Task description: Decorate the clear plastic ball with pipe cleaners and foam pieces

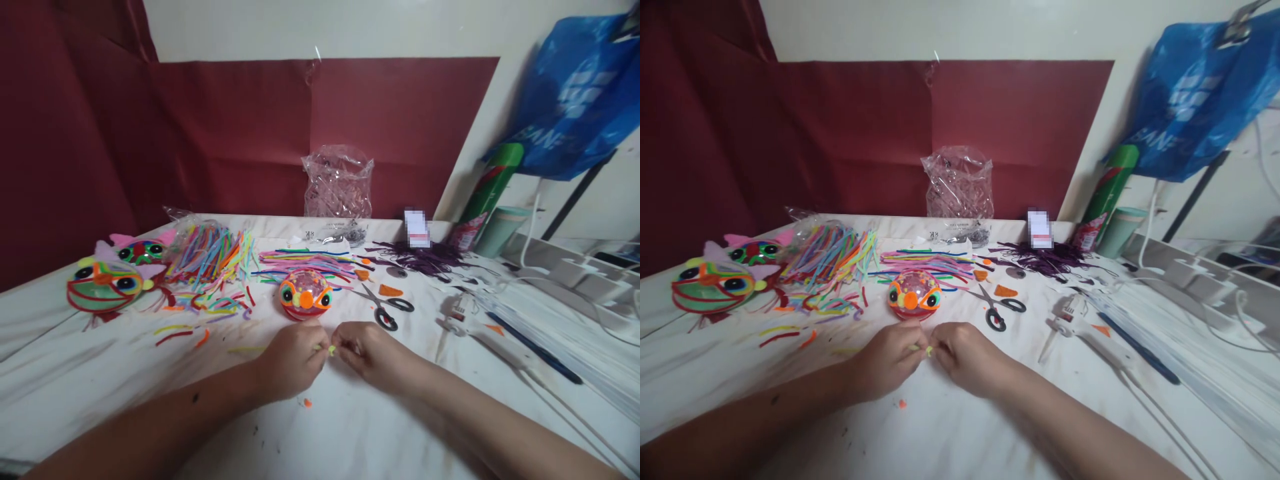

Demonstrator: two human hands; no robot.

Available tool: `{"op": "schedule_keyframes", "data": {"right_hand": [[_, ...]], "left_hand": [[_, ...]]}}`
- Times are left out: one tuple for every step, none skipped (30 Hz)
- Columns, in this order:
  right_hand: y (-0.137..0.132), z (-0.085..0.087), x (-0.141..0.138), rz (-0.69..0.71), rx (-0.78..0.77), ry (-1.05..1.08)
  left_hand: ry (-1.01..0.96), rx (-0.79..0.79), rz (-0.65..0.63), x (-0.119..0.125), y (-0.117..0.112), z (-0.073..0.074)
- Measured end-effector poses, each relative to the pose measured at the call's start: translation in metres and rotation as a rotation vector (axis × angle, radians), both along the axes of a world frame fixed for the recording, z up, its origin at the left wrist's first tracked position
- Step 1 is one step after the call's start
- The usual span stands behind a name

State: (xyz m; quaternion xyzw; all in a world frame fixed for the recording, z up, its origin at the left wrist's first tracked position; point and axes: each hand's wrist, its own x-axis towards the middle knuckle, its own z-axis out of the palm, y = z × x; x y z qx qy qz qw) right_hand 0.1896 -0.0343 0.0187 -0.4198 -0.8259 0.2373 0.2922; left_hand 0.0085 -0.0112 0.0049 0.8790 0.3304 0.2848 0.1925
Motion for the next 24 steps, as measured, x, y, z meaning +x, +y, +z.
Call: {"op": "schedule_keyframes", "data": {"right_hand": [[0.0, 0.001, -0.001, -0.015, -0.041, 0.04], [0.001, 0.001, -0.003, -0.043, -0.093, 0.108], [0.001, 0.001, -0.005, -0.075, -0.155, 0.198], [0.001, 0.0, -0.007, -0.103, -0.22, 0.298], [0.002, 0.0, -0.01, -0.124, -0.278, 0.397], [0.001, -0.001, -0.012, -0.14, -0.318, 0.48], [0.001, -0.003, -0.014, -0.15, -0.337, 0.537], [0.0, -0.004, -0.016, -0.159, -0.335, 0.567], [-0.001, -0.006, -0.017, -0.167, -0.317, 0.574], [-0.001, -0.008, -0.017, -0.174, -0.291, 0.564], [-0.002, -0.009, -0.017, -0.177, -0.262, 0.539], [-0.002, -0.01, -0.016, -0.176, -0.23, 0.503], [-0.001, -0.011, -0.015, -0.175, -0.196, 0.458], [0.0, -0.011, -0.013, -0.176, -0.163, 0.402], [0.001, -0.011, -0.012, -0.175, -0.134, 0.34], [0.002, -0.011, -0.01, -0.171, -0.103, 0.277], [0.003, -0.01, -0.009, -0.166, -0.073, 0.211], [0.004, -0.01, -0.007, -0.156, -0.044, 0.148], [0.004, -0.009, -0.006, -0.143, -0.014, 0.089], [0.004, -0.009, -0.005, -0.128, 0.019, 0.037], [0.003, -0.008, -0.004, -0.113, 0.053, -0.007], [0.001, -0.008, -0.003, -0.1, 0.083, -0.044], [0.0, -0.008, -0.003, -0.086, 0.106, -0.075], [-0.002, -0.007, -0.002, -0.075, 0.123, -0.099]], "left_hand": [[-0.024, 0.003, -0.005, 0.0, 0.0, 0.001], [-0.068, -0.002, 0.006, 0.0, -0.001, 0.002], [-0.127, -0.016, 0.031, 0.001, -0.001, 0.004], [-0.194, -0.042, 0.066, 0.001, -0.002, 0.005], [-0.258, -0.075, 0.1, 0.003, -0.003, 0.006], [-0.315, -0.116, 0.131, 0.004, -0.004, 0.007], [-0.359, -0.16, 0.154, 0.006, -0.005, 0.007], [-0.392, -0.207, 0.174, 0.007, -0.006, 0.006], [-0.412, -0.252, 0.188, 0.008, -0.007, 0.005], [-0.421, -0.292, 0.196, 0.009, -0.007, 0.004], [-0.419, -0.325, 0.197, 0.009, -0.006, 0.003], [-0.406, -0.348, 0.191, 0.008, -0.005, 0.003], [-0.38, -0.362, 0.181, 0.008, -0.004, 0.002], [-0.343, -0.364, 0.17, 0.006, -0.002, 0.002], [-0.299, -0.354, 0.16, 0.005, 0.0, 0.003], [-0.253, -0.329, 0.153, 0.003, 0.002, 0.003], [-0.209, -0.292, 0.145, 0.002, 0.004, 0.004], [-0.168, -0.251, 0.137, 0.001, 0.004, 0.005], [-0.132, -0.21, 0.129, 0.0, 0.005, 0.006], [-0.099, -0.172, 0.119, 0.0, 0.004, 0.006], [-0.068, -0.143, 0.11, 0.0, 0.003, 0.006], [-0.038, -0.12, 0.101, 0.001, 0.002, 0.006], [-0.011, -0.102, 0.092, 0.001, 0.0, 0.006], [0.011, -0.086, 0.081, 0.002, -0.001, 0.006]]}}
